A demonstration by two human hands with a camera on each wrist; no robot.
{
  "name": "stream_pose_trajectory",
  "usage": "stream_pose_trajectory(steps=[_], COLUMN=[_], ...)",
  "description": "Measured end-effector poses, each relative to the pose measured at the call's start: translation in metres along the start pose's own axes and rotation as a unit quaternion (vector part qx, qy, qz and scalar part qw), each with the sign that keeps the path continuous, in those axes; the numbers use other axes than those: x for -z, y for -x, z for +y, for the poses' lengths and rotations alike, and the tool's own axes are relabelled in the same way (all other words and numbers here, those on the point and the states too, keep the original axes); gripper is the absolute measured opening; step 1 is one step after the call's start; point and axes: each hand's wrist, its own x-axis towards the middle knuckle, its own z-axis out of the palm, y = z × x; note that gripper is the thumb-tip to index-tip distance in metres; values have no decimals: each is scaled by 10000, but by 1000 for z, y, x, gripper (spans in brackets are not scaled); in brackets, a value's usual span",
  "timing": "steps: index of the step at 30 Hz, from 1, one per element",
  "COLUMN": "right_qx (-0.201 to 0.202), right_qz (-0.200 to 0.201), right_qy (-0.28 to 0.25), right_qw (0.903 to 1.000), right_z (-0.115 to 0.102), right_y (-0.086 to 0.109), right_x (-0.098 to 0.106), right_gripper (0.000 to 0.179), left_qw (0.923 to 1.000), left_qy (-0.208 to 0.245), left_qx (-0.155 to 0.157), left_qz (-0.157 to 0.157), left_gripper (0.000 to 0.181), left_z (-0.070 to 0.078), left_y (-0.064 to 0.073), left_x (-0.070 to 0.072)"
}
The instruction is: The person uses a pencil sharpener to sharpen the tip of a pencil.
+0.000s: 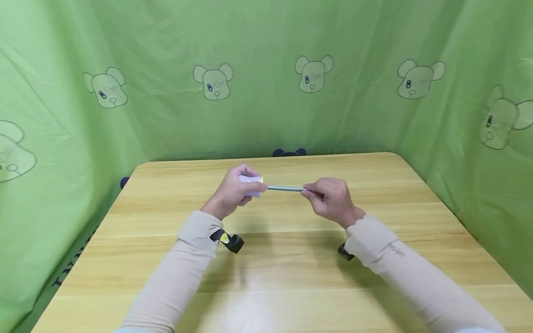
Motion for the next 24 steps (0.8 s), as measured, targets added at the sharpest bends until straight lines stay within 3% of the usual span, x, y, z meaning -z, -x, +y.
stream_pose_trajectory(steps=[2,3,4,5,7,8,9,10,11,12,13,16,17,18,19,20,22,24], right_qx=[-992,-1660,-2460,-3288,-4831,-5392,-5764,-5944,-5926,-5714,-5418,-3838,-3198,-2565,-2003,-1481,-708,-224], right_qz=[-506,-821,-1181,-1563,-2148,-2338,-2473,-2565,-2600,-2579,-2509,-2046,-1826,-1553,-1266,-934,-311,269], right_qy=[-436,-686,-1029,-1407,-1878,-1993,-2035,-1980,-1895,-1694,-1476,-336,110,651,1140,1586,2159,2362], right_qw=[9928,9803,9565,9207,8278,7841,7518,7360,7385,7605,7885,8998,9297,9518,9648,9717,9733,9711], right_z=[-4,-6,-8,-9,-12,-12,-13,-14,-15,-16,-18,-21,-21,-20,-19,-17,-13,-11], right_y=[-4,-8,-13,-18,-30,-35,-39,-41,-43,-43,-42,-33,-30,-27,-25,-22,-19,-16], right_x=[5,7,11,14,21,23,25,27,28,27,26,20,18,15,12,9,5,0], right_gripper=[18,17,19,21,29,34,38,41,41,39,36,23,19,17,17,19,25,30], left_qw=[10000,9999,9999,9998,9997,9996,9994,9993,9992,9991,9991,9993,9994,9995,9996,9997,9998,9999], left_qy=[-20,-30,-56,-99,-186,-233,-290,-335,-372,-379,-379,-306,-267,-212,-162,-113,-22,23], left_qx=[-4,-17,-24,-19,-8,-5,-10,-20,-31,-41,-49,-57,-50,-53,-69,-87,-110,-141], left_qz=[68,99,130,152,168,165,164,160,163,173,191,216,222,216,202,182,145,92], left_gripper=[33,33,33,33,33,33,33,34,34,34,35,35,35,34,34,33,33,32], left_z=[-1,-1,-2,-2,-3,-3,-3,-3,-2,-1,0,2,2,2,3,3,4,4], left_y=[-1,-1,-1,-1,-1,-1,-1,0,0,0,0,0,-1,-1,-1,-1,-1,-1], left_x=[-1,-2,-2,-3,-4,-5,-6,-6,-6,-5,-4,-2,-1,-1,-1,-2,-2,-3])
